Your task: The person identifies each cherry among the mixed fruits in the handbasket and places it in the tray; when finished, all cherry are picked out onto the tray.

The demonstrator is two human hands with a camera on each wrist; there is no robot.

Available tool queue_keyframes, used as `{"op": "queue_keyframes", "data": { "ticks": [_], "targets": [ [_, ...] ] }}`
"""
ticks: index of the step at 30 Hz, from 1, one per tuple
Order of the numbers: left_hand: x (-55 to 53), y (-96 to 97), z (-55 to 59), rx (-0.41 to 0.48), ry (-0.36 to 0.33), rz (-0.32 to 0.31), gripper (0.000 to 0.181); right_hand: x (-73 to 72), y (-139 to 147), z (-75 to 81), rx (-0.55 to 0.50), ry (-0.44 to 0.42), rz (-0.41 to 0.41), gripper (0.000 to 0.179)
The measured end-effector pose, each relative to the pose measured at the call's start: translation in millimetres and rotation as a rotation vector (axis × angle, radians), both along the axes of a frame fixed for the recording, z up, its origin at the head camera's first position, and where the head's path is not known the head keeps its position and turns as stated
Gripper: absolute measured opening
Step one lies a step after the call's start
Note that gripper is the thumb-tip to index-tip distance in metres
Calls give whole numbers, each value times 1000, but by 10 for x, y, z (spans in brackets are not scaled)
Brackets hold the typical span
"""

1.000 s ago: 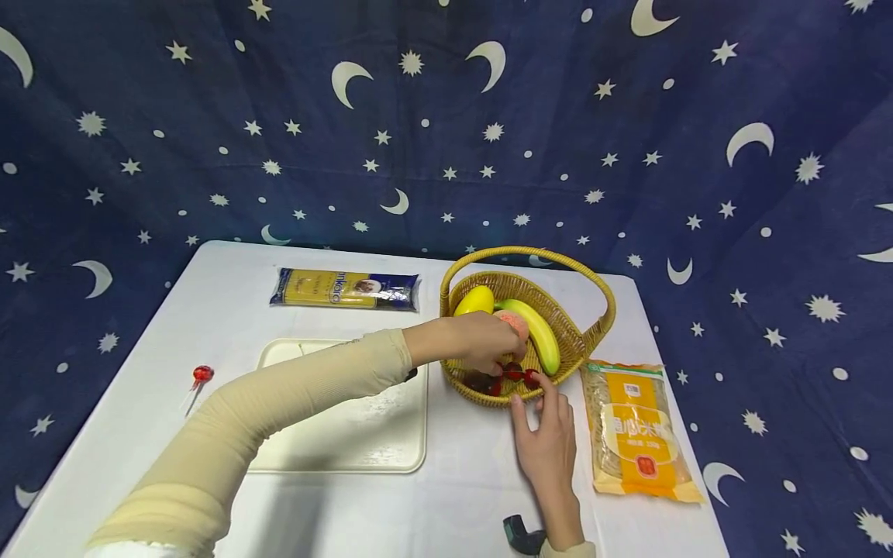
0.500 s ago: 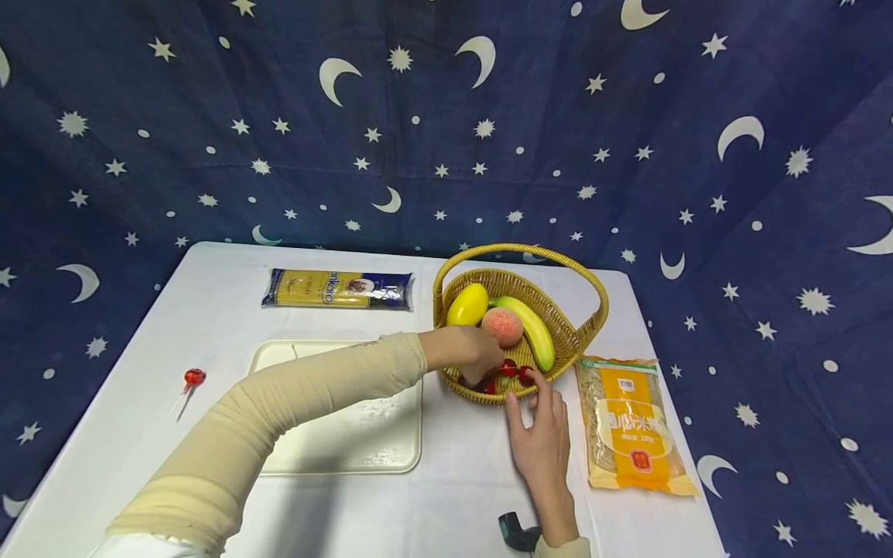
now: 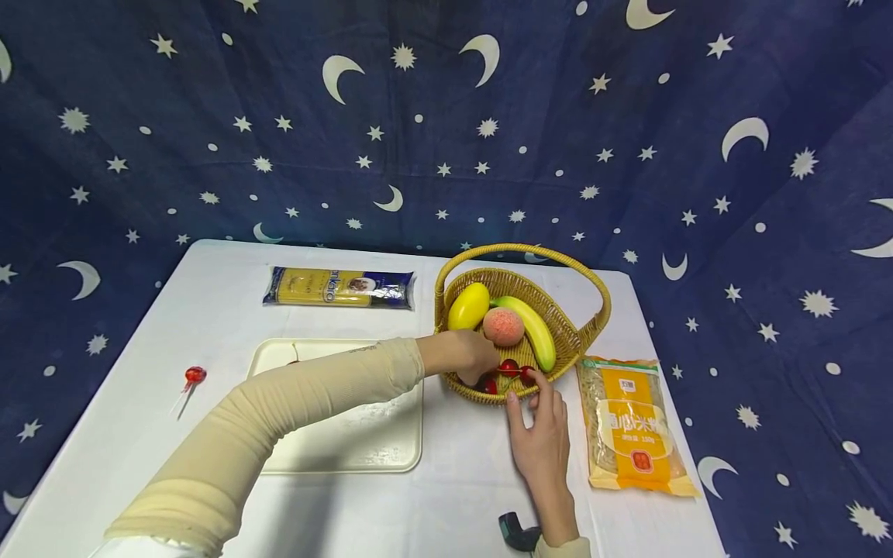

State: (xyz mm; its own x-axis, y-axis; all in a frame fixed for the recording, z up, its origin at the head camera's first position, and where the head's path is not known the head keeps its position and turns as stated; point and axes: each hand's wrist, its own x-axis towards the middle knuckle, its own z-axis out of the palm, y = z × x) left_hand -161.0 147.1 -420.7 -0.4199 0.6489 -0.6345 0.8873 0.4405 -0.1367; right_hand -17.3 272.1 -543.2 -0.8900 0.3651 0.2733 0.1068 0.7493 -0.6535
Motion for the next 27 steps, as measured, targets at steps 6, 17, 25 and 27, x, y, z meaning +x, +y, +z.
{"op": "queue_keyframes", "data": {
  "ticks": [6,17,25,27],
  "targets": [
    [-1,-11,-17,-17,7,8,31,5,-15,7,-2,0,0,47],
    [-141,-147,-115,111,-48,10,13,14,-39,24,-18,-8,-2,46],
    [-239,-265,-66,221,-124,34,22,9,-52,28,-24,-4,1,47],
    [-262,-306,-27,284,-155,49,21,7,-54,28,-22,-3,4,47]
  ]
}}
